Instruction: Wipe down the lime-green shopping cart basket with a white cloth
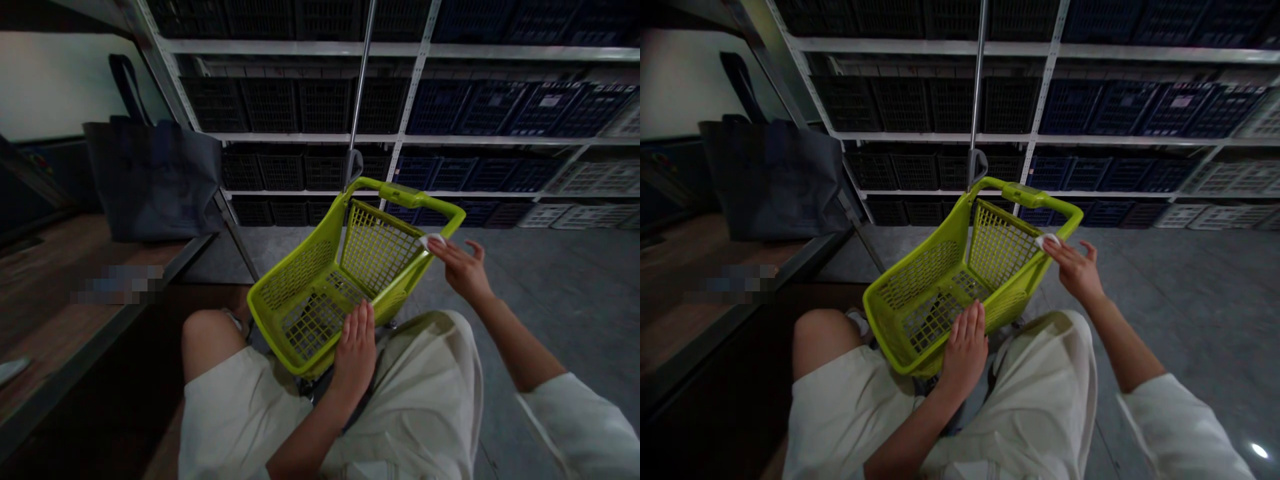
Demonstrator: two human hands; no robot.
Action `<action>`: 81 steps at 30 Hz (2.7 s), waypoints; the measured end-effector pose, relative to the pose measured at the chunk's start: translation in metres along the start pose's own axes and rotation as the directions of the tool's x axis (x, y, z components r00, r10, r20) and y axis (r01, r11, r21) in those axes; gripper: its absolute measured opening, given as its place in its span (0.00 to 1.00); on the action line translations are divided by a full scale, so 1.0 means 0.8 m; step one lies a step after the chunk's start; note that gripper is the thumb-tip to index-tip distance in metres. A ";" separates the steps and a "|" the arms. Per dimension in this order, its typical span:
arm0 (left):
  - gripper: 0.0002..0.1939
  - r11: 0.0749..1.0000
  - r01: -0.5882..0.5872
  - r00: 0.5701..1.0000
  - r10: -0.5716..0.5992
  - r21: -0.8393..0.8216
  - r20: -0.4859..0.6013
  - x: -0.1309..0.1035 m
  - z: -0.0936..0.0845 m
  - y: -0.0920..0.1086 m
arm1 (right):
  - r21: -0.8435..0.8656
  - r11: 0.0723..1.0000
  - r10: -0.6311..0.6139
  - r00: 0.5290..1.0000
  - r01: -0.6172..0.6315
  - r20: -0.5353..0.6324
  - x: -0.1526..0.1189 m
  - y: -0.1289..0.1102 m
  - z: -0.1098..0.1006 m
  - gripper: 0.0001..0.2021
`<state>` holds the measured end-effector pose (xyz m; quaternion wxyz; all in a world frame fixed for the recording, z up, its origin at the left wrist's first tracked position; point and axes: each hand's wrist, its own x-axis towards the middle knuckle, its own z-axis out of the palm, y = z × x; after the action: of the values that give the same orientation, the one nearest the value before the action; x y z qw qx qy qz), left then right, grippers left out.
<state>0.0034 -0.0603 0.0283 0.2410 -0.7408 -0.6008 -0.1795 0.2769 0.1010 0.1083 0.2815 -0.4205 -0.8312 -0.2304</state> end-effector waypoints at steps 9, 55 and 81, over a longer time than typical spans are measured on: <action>0.31 1.000 -0.004 1.000 0.003 -0.014 -0.005 0.000 0.000 0.001 | 0.180 0.979 0.104 0.994 -0.097 -0.030 -0.036 -0.166 0.023 0.39; 0.30 1.000 -0.013 0.999 0.013 -0.007 -0.043 0.000 0.004 0.001 | 0.053 0.991 -0.126 0.992 0.125 0.006 -0.005 -0.049 -0.001 0.37; 0.30 1.000 0.001 1.000 -0.002 -0.016 -0.025 -0.001 0.004 0.001 | 0.040 0.994 -0.100 0.994 0.099 0.041 -0.014 -0.067 0.000 0.37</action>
<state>0.0039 -0.0594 0.0250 0.2424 -0.7399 -0.5969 -0.1938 0.2379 0.0656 0.0932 0.2595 -0.3780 -0.8613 -0.2190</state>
